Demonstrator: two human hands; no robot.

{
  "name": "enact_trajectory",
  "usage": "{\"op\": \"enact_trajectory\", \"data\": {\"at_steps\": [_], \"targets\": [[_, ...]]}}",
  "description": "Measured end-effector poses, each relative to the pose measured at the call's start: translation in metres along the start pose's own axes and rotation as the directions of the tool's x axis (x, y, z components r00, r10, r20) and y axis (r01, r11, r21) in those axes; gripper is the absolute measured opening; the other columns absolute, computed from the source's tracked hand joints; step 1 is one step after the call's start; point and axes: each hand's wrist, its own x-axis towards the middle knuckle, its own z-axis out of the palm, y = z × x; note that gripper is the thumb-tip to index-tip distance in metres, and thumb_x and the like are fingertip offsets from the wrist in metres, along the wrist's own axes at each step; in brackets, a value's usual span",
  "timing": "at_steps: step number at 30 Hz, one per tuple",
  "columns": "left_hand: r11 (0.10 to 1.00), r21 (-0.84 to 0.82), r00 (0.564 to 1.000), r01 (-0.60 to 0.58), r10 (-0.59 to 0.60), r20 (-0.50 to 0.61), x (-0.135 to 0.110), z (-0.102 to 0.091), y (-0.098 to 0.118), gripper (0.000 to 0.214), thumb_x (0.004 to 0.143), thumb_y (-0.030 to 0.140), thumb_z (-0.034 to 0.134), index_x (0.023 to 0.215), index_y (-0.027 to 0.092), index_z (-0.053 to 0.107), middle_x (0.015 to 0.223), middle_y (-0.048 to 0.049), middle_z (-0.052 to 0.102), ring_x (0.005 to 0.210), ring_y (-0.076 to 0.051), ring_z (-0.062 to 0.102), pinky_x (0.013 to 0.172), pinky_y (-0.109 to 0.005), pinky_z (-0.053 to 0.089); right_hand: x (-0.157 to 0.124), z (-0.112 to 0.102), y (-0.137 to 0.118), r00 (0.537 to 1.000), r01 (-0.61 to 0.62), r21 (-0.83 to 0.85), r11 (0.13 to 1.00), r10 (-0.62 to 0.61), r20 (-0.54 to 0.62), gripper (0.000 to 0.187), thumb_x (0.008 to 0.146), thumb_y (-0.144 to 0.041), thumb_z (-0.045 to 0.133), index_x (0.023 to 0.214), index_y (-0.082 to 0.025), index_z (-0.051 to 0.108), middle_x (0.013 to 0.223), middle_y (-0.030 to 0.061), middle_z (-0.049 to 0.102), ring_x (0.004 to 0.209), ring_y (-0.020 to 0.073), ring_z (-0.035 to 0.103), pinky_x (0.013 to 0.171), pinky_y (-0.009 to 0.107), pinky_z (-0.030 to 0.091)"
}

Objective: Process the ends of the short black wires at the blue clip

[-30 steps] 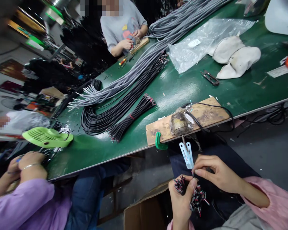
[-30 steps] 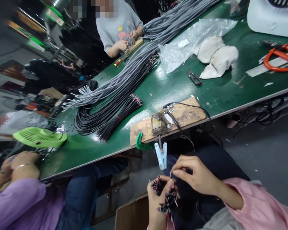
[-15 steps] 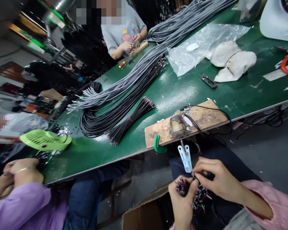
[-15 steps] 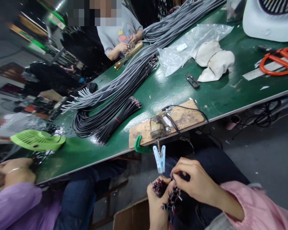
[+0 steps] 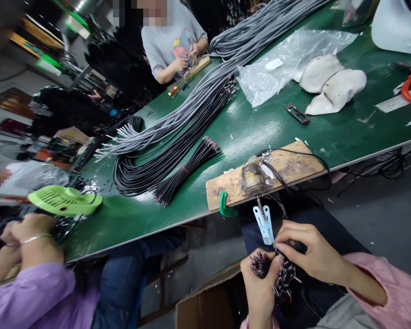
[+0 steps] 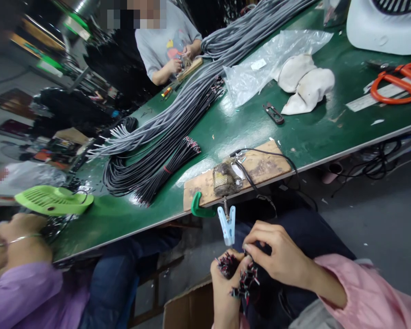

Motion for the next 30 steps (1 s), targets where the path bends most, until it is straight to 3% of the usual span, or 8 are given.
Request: {"op": "enact_trajectory", "data": {"at_steps": [7, 12, 15, 18, 21, 25, 27, 30], "targets": [[0.999, -0.028, 0.991, -0.018, 0.014, -0.13, -0.001, -0.002, -0.006, 0.027, 0.069, 0.033, 0.08, 0.058, 0.013, 0.065, 0.055, 0.002, 0.059, 0.055, -0.011, 0.05, 0.057, -0.021, 0.042, -0.001, 0.001, 0.006, 0.996, -0.083, 0.01, 0.997, 0.083, -0.044, 0.015, 0.081, -0.01, 0.06, 0.071, -0.015, 0.07, 0.066, 0.0017, 0.061, 0.061, 0.0136, 0.051, 0.058, 0.025, 0.038], [1.0, -0.018, 0.999, -0.025, 0.025, -0.045, 0.001, -0.002, -0.004, 0.025, 0.07, 0.03, 0.08, 0.058, 0.013, 0.065, 0.051, 0.0037, 0.056, 0.049, -0.009, 0.047, 0.052, -0.019, 0.04, -0.001, 0.0, 0.01, 0.991, -0.132, 0.158, 0.979, 0.133, 0.002, 0.009, 0.081, -0.02, 0.069, 0.084, -0.016, 0.076, 0.077, 0.004, 0.067, 0.068, 0.0154, 0.054, 0.063, 0.026, 0.041], [0.997, -0.07, 0.999, -0.015, 0.012, -0.043, 0.0, 0.0, -0.003, 0.022, 0.068, 0.026, 0.081, 0.058, 0.013, 0.067, 0.051, 0.0026, 0.06, 0.048, -0.009, 0.051, 0.052, -0.019, 0.042, 0.001, 0.002, 0.015, 0.982, -0.187, 0.251, 0.95, 0.177, 0.061, 0.009, 0.079, -0.023, 0.071, 0.077, -0.015, 0.074, 0.073, 0.0033, 0.064, 0.065, 0.0153, 0.053, 0.06, 0.027, 0.041], [0.995, -0.083, 0.998, 0.062, -0.063, -0.001, -0.002, -0.001, -0.007, 0.02, 0.07, 0.03, 0.081, 0.068, 0.013, 0.071, 0.06, -0.0032, 0.07, 0.052, -0.015, 0.063, 0.057, -0.025, 0.05, 0.001, 0.008, 0.019, 0.978, -0.207, 0.263, 0.942, 0.209, 0.021, 0.014, 0.079, -0.021, 0.071, 0.067, -0.014, 0.069, 0.067, 0.0024, 0.061, 0.061, 0.015, 0.052, 0.057, 0.027, 0.039], [0.996, -0.059, 0.995, 0.061, -0.065, -0.072, -0.004, -0.004, -0.013, 0.023, 0.072, 0.035, 0.079, 0.075, 0.013, 0.073, 0.074, -0.0086, 0.075, 0.07, -0.023, 0.071, 0.07, -0.032, 0.055, -0.001, 0.017, 0.02, 0.982, -0.11, 0.18, 0.978, 0.135, -0.131, 0.02, 0.082, -0.019, 0.069, 0.063, -0.014, 0.064, 0.064, 0.0021, 0.059, 0.061, 0.0157, 0.052, 0.058, 0.028, 0.039], [0.999, -0.051, 0.99, 0.014, -0.021, -0.14, -0.004, -0.009, -0.017, 0.026, 0.069, 0.037, 0.081, 0.075, 0.013, 0.072, 0.078, -0.0105, 0.076, 0.076, -0.027, 0.071, 0.069, -0.033, 0.056, -0.004, 0.026, 0.015, 0.951, 0.16, 0.031, 0.987, -0.146, -0.274, 0.022, 0.091, -0.016, 0.057, 0.07, -0.015, 0.062, 0.069, 0.0038, 0.058, 0.07, 0.0178, 0.052, 0.069, 0.032, 0.04], [0.998, -0.063, 0.991, 0.013, -0.021, -0.129, -0.003, -0.01, -0.014, 0.025, 0.07, 0.037, 0.08, 0.074, 0.014, 0.071, 0.073, -0.0085, 0.075, 0.069, -0.024, 0.07, 0.066, -0.033, 0.056, -0.003, 0.025, 0.012, 0.96, 0.202, 0.097, 0.975, -0.178, -0.214, 0.021, 0.093, -0.018, 0.054, 0.074, -0.016, 0.061, 0.074, 0.0038, 0.057, 0.073, 0.0179, 0.051, 0.071, 0.032, 0.04], [0.998, -0.05, 0.996, -0.049, 0.045, -0.082, -0.001, -0.013, -0.001, 0.02, 0.069, 0.033, 0.08, 0.07, 0.015, 0.071, 0.065, -0.005, 0.071, 0.06, -0.02, 0.067, 0.061, -0.03, 0.053, 0.003, 0.018, 0.009, 0.999, 0.035, 0.412, 0.91, -0.041, 0.005, 0.026, 0.093, -0.036, 0.056, 0.076, -0.017, 0.056, 0.075, 0.0012, 0.05, 0.07, 0.0159, 0.049, 0.065, 0.029, 0.039]]}}
